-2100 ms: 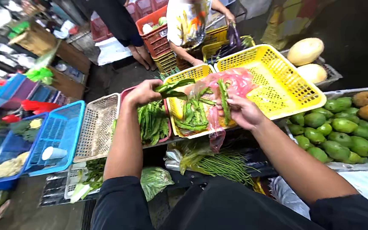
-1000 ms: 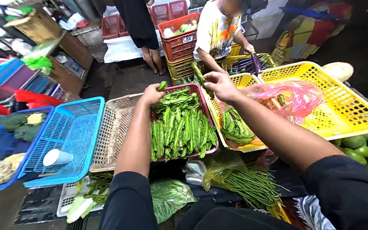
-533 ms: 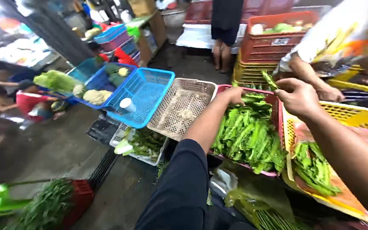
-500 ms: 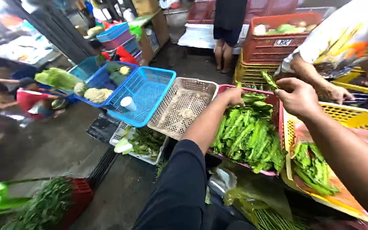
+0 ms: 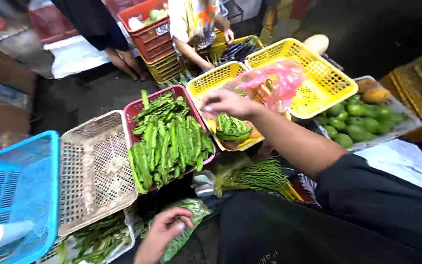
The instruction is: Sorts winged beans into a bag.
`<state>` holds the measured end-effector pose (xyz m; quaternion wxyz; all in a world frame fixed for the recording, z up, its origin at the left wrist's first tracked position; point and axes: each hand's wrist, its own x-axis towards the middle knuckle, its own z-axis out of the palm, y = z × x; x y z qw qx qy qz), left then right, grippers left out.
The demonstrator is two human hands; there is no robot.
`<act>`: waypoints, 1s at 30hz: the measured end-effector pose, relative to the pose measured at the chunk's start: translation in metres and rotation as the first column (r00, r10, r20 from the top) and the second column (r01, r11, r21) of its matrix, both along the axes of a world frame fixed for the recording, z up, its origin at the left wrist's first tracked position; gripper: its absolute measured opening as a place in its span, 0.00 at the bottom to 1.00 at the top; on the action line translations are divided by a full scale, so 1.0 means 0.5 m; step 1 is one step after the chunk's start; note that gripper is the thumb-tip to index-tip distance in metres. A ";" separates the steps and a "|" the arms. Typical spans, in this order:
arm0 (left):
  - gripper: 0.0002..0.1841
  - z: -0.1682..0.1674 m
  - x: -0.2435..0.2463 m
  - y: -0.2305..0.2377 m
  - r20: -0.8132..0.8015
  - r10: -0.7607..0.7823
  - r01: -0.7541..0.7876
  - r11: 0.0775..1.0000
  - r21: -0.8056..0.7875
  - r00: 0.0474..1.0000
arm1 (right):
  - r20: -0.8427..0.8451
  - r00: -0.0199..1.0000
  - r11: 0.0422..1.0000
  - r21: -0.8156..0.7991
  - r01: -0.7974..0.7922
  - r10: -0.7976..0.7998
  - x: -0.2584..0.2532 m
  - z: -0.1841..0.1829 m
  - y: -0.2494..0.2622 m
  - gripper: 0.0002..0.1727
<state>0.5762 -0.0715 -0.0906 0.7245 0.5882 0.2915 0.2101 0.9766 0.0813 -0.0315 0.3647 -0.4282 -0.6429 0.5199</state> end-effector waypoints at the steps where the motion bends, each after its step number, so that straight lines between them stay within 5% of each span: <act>1: 0.16 -0.072 0.020 -0.045 -0.150 -0.023 -0.006 0.982 -0.190 0.988 | -0.094 0.993 0.984 -0.157 -0.082 0.068 0.053 -0.019 -0.087 0.14; 4: 0.15 -0.305 0.095 -0.183 -0.576 -0.220 -0.156 0.833 -0.531 0.787 | -0.111 0.968 0.729 -0.640 -0.243 0.225 0.183 -0.166 -0.330 0.15; 7: 0.21 -0.488 0.155 -0.307 -0.722 -0.112 -0.318 0.844 -0.432 0.683 | 0.317 0.935 0.491 -0.847 0.204 0.159 0.236 -0.389 -0.549 0.18; 9: 0.26 -0.502 0.204 -0.334 -0.752 -0.112 -0.381 0.808 -0.449 0.649 | 0.545 0.824 0.382 -0.803 0.458 0.156 0.264 -0.539 -0.680 0.30; 11: 0.31 -0.460 0.262 -0.334 -0.794 -0.138 -0.460 0.751 -0.474 0.592 | 0.555 0.826 0.234 -0.820 0.523 0.098 0.279 -0.616 -0.764 0.37; 16: 0.31 -0.526 0.311 -0.360 -0.803 -0.133 -0.544 0.671 -0.504 0.581 | 0.498 0.853 0.257 -0.854 0.452 0.154 0.337 -0.728 -0.823 0.38; 21: 0.23 -0.578 0.358 -0.403 -0.812 -0.046 -0.505 0.762 -0.405 0.582 | 0.446 0.872 0.281 -0.879 0.385 0.204 0.387 -0.769 -0.825 0.40; 24: 0.22 -0.499 0.423 -0.386 -0.895 -0.115 -0.404 0.862 -0.306 0.431 | 0.424 0.874 0.311 -0.886 0.344 0.239 0.425 -0.779 -0.826 0.40; 26: 0.25 -0.389 0.502 -0.325 -0.981 -0.071 -0.035 0.996 -0.079 0.183 | 0.412 0.878 0.343 -0.883 0.320 0.243 0.443 -0.761 -0.819 0.37; 27: 0.25 -0.321 0.548 -0.284 -0.982 0.052 0.104 0.992 0.072 0.184 | 0.418 0.877 0.370 -0.874 0.316 0.238 0.447 -0.756 -0.815 0.36; 30: 0.18 -0.099 0.684 -0.154 -0.788 0.375 0.208 0.827 0.523 0.488 | 0.422 0.881 0.449 -0.843 0.295 0.213 0.449 -0.727 -0.794 0.32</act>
